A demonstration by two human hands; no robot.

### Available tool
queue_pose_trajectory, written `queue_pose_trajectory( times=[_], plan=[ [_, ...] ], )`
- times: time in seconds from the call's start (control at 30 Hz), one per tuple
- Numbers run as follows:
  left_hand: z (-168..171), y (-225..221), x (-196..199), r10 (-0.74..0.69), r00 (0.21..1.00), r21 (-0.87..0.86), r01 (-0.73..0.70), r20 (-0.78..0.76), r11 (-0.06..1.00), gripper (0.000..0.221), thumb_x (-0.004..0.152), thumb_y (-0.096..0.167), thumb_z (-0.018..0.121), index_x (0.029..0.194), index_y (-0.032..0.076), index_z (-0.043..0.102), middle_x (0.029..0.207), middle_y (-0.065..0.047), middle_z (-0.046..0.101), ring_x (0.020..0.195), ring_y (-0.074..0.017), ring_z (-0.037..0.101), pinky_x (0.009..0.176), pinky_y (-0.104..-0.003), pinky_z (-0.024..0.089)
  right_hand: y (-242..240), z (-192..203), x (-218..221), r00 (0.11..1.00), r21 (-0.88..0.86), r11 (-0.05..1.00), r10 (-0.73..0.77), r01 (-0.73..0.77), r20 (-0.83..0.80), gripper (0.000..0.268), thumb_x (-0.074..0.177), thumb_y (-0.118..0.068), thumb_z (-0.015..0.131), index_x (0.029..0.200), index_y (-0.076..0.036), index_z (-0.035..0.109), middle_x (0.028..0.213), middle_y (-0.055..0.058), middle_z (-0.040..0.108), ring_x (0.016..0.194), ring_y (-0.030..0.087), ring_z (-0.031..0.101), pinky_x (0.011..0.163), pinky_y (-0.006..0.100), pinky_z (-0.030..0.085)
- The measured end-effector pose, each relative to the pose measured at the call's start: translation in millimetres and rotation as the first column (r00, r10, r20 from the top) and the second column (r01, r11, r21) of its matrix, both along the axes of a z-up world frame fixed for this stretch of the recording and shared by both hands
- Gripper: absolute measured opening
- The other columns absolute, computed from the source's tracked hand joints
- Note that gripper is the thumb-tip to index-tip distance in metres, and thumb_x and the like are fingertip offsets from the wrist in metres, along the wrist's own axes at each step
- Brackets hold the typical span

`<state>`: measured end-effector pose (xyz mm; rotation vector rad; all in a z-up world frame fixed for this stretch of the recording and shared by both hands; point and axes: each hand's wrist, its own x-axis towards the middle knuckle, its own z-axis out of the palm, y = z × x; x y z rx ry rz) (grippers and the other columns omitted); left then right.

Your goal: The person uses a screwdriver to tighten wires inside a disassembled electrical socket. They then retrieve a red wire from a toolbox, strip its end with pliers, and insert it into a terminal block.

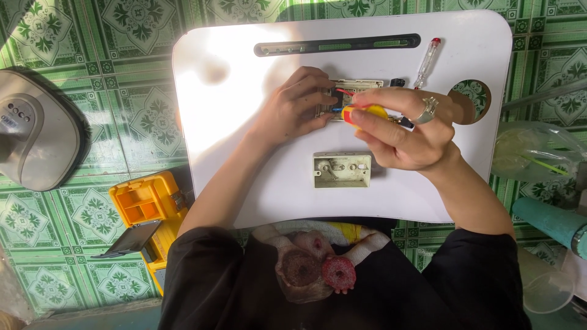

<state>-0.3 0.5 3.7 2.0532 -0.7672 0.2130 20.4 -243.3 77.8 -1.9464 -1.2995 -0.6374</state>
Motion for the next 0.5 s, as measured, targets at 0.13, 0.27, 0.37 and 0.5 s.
queue_pose_trajectory(
  times=[0.13, 0.27, 0.37, 0.5],
  plan=[
    [1.3, -1.3, 0.3, 0.022, 1.0, 0.025, -0.022, 0.02, 0.999, 0.022, 0.083, 0.011, 0.084, 0.101, 0.003, 0.077, 0.117, -0.009, 0.067, 0.12, -0.0287, 0.058, 0.096, -0.041, 0.056, -12.0, -6.3, -0.3, 0.999, 0.045, 0.998, -0.05, 0.051, -0.02, 0.017, 0.102, -0.014, 0.072, 0.112, -0.002, 0.08, 0.112, 0.02, 0.075, 0.074, 0.02, 0.073, 0.058, 0.027, 0.051],
    [1.3, -1.6, 1.4, 0.008, 1.0, 0.038, -0.009, 0.016, 0.999, 0.022, 0.084, 0.012, 0.083, 0.102, 0.0, 0.076, 0.12, -0.012, 0.067, 0.121, -0.0309, 0.057, 0.098, -0.043, 0.057, -39.2, 6.6, 6.6, 0.989, 0.21, 0.977, 0.002, 0.029, -0.149, 0.026, 0.109, -0.009, 0.058, 0.133, 0.0, 0.056, 0.122, 0.022, 0.054, 0.078, 0.03, 0.071, 0.067, 0.034, 0.058],
    [0.2, -0.3, 1.3, 0.002, 0.998, 0.078, -0.006, 0.057, 0.997, 0.021, 0.087, 0.014, 0.082, 0.102, 0.0, 0.077, 0.12, -0.013, 0.066, 0.121, -0.0303, 0.056, 0.098, -0.043, 0.057, -48.9, 18.8, -3.3, 0.973, 0.199, 0.978, -0.01, 0.058, -0.232, 0.029, 0.111, -0.015, 0.055, 0.132, 0.005, 0.054, 0.122, 0.024, 0.052, 0.077, 0.034, 0.068, 0.068, 0.039, 0.058],
    [6.8, -1.6, 2.6, -0.013, 0.994, 0.048, 0.008, 0.109, 0.999, 0.021, 0.085, 0.007, 0.085, 0.102, -0.001, 0.075, 0.121, -0.013, 0.063, 0.118, -0.0297, 0.058, 0.094, -0.041, 0.058, -35.7, 27.8, -18.3, 0.918, 0.127, 0.989, -0.016, 0.072, -0.396, 0.029, 0.105, -0.015, 0.065, 0.121, 0.009, 0.062, 0.121, 0.024, 0.06, 0.08, 0.028, 0.071, 0.069, 0.034, 0.049]
  ],
)
